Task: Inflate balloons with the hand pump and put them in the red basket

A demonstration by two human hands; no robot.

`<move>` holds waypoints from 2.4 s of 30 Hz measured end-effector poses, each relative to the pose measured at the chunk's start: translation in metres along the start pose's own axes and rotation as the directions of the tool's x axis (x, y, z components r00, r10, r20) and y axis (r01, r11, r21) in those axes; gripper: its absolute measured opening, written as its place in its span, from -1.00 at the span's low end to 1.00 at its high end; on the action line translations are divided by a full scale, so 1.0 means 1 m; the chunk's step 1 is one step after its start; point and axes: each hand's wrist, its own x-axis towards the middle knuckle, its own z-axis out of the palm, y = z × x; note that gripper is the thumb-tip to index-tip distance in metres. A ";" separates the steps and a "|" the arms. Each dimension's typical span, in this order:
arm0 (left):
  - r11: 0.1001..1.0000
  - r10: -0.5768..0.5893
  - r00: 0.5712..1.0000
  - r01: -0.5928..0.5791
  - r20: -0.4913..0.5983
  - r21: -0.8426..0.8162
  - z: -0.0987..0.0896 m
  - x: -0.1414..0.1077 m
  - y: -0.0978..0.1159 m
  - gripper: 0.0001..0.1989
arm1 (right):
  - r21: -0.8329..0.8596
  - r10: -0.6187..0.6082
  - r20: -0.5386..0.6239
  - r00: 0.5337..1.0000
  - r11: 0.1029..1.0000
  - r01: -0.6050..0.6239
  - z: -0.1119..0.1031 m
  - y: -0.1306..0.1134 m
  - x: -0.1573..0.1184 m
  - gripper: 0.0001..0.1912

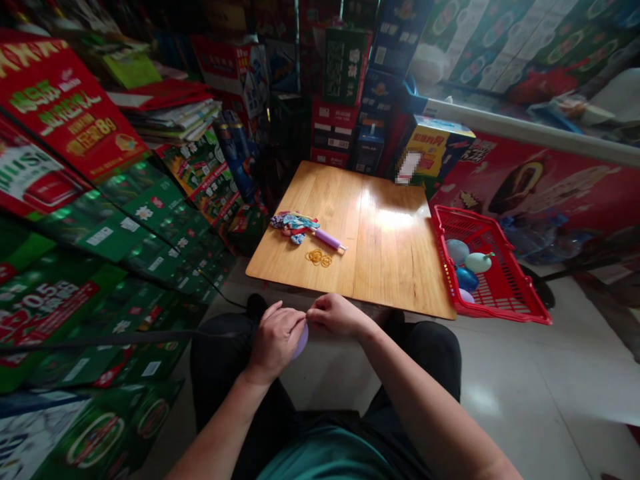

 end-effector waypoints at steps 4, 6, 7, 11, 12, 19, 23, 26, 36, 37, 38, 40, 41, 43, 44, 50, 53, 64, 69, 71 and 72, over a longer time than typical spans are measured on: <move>0.995 -0.075 0.997 0.075 -0.002 0.070 0.000 0.003 -0.004 -0.88 | -0.254 0.067 -0.304 0.950 0.956 -0.148 -0.030 0.010 0.043 -0.75; 0.990 -0.132 0.991 0.131 0.007 0.054 0.001 0.002 -0.008 -0.83 | -0.301 0.050 -0.443 0.895 0.932 -0.201 -0.049 0.016 0.067 -0.79; 0.987 -0.155 0.988 0.154 0.008 0.034 0.002 0.002 -0.010 -0.82 | -0.321 0.043 -0.493 0.869 0.919 -0.228 -0.057 0.019 0.079 -0.78; 0.979 -0.199 0.980 0.199 0.016 -0.044 0.006 0.004 -0.017 -0.80 | -0.374 0.027 -0.581 0.814 0.879 -0.296 -0.071 0.029 0.113 -0.80; 0.977 -0.207 0.978 0.208 0.019 -0.058 0.007 0.004 -0.017 -0.79 | -0.383 0.024 -0.589 0.808 0.872 -0.305 -0.071 0.031 0.118 -0.80; 0.957 -0.246 0.969 0.242 -0.005 -0.159 0.007 0.012 -0.020 -0.76 | -0.367 0.010 -0.628 0.778 0.878 -0.308 -0.064 0.037 0.129 -0.81; 0.915 -0.302 0.953 0.281 -0.030 -0.289 0.009 0.019 -0.022 -0.73 | -0.304 -0.011 -0.645 0.764 0.921 -0.243 -0.069 0.034 0.116 -0.82; 0.866 -0.324 0.945 0.274 -0.051 -0.418 0.014 0.026 -0.017 -0.70 | -0.246 -0.028 -0.631 0.775 0.955 -0.166 -0.066 0.027 0.098 -0.81; 0.787 -0.289 0.957 0.230 -0.013 -0.573 0.037 0.031 0.016 -0.67 | -0.111 -0.151 -0.549 0.822 0.988 0.107 -0.025 -0.012 0.008 -0.85; 0.785 -0.285 0.958 0.231 -0.005 -0.575 0.039 0.029 0.018 -0.67 | -0.098 -0.157 -0.544 0.824 0.988 0.123 -0.022 -0.015 0.001 -0.86; 0.787 -0.283 0.959 0.233 0.002 -0.571 0.040 0.027 0.020 -0.68 | -0.084 -0.156 -0.537 0.829 0.988 0.132 -0.021 -0.017 -0.006 -0.86; 0.797 -0.283 0.959 0.239 0.006 -0.554 0.042 0.022 0.024 -0.68 | -0.053 -0.147 -0.516 0.844 0.989 0.140 -0.017 -0.021 -0.018 -0.86; 0.805 -0.284 0.959 0.240 0.002 -0.542 0.043 0.020 0.025 -0.68 | -0.040 -0.145 -0.508 0.849 0.989 0.144 -0.016 -0.022 -0.023 -0.87; 0.823 -0.278 0.961 0.236 -0.004 -0.516 0.044 0.016 0.026 -0.69 | -0.028 -0.144 -0.504 0.851 0.988 0.150 -0.013 -0.022 -0.031 -0.87; 0.831 -0.272 0.962 0.232 -0.005 -0.506 0.045 0.014 0.026 -0.69 | -0.023 -0.142 -0.511 0.848 0.988 0.152 -0.012 -0.022 -0.033 -0.87; 0.870 -0.253 0.967 0.218 -0.021 -0.442 0.050 0.006 0.031 -0.71 | 0.196 -0.028 -0.535 0.844 0.968 0.156 -0.006 -0.016 -0.040 -0.87; 0.876 -0.245 0.968 0.200 -0.048 -0.438 0.053 0.006 0.035 -0.72 | 0.337 -0.025 -0.506 0.862 0.914 0.225 -0.004 -0.017 -0.041 -0.88; 0.851 -0.302 0.937 0.181 -0.176 -0.493 0.046 0.015 0.029 -0.53 | 0.186 -0.094 -0.388 0.917 0.966 0.177 -0.007 -0.031 -0.049 -0.82; 0.856 -0.254 0.955 0.149 -0.151 -0.494 0.041 0.012 0.027 -0.62 | 0.196 -0.026 -0.279 0.960 0.977 0.084 -0.012 -0.019 -0.046 -0.78; 0.865 -0.247 0.958 0.149 -0.147 -0.480 0.040 0.010 0.027 -0.67 | 0.312 0.017 -0.229 0.973 0.948 0.056 -0.012 -0.015 -0.044 -0.77; 0.866 -0.243 0.960 0.149 -0.141 -0.477 0.040 0.008 0.027 -0.68 | 0.370 0.039 -0.200 0.979 0.928 0.039 -0.011 -0.014 -0.043 -0.78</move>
